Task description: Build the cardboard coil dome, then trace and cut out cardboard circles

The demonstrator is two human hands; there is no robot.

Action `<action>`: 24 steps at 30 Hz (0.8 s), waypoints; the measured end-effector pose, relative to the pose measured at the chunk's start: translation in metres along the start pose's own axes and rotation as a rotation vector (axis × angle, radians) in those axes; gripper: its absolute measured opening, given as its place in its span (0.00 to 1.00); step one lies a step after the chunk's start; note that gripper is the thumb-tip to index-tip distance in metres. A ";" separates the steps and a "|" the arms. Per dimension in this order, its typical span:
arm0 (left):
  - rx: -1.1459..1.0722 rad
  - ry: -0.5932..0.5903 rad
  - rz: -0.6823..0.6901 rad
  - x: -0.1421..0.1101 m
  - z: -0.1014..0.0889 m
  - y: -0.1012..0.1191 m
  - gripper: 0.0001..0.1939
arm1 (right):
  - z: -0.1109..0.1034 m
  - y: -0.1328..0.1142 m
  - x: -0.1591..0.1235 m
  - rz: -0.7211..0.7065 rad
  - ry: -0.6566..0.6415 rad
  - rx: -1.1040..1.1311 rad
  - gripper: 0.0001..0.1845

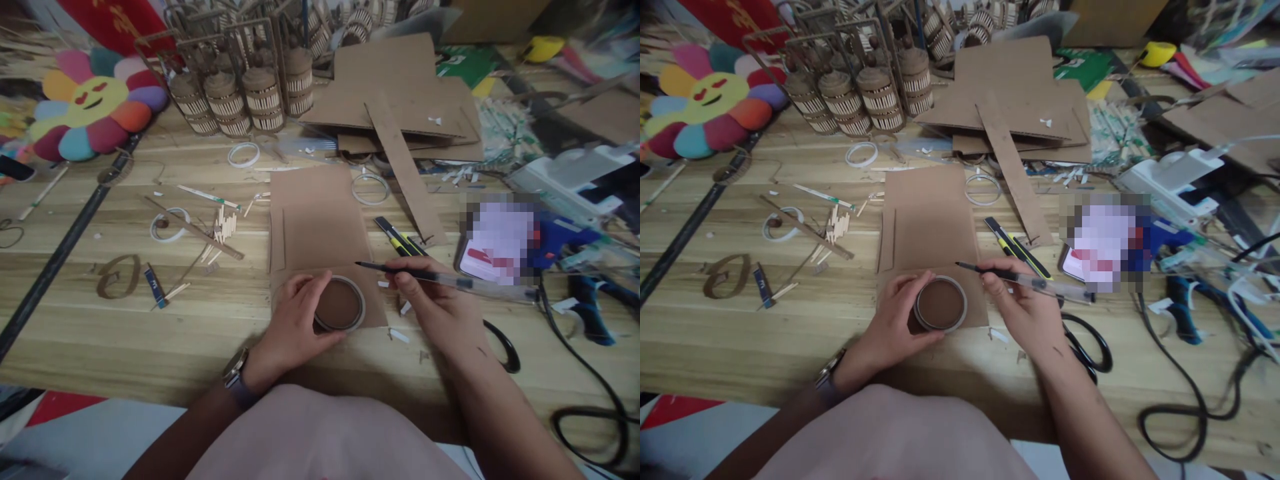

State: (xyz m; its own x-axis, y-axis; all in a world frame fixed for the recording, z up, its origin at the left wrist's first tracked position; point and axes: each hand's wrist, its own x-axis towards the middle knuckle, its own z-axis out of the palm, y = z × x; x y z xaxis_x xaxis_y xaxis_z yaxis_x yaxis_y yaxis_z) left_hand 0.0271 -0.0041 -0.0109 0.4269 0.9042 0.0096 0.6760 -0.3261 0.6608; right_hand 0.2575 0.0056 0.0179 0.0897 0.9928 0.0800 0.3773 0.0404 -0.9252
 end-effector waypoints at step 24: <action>0.002 -0.037 -0.014 0.000 0.002 -0.003 0.49 | 0.005 -0.006 -0.001 0.062 -0.025 0.015 0.08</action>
State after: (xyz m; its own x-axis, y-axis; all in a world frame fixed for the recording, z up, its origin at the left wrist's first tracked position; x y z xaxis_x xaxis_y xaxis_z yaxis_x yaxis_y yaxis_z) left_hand 0.0261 -0.0034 -0.0140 0.4395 0.8978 -0.0272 0.6831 -0.3145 0.6591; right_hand 0.2507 0.0054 0.0216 0.0893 0.9959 0.0135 0.3577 -0.0194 -0.9336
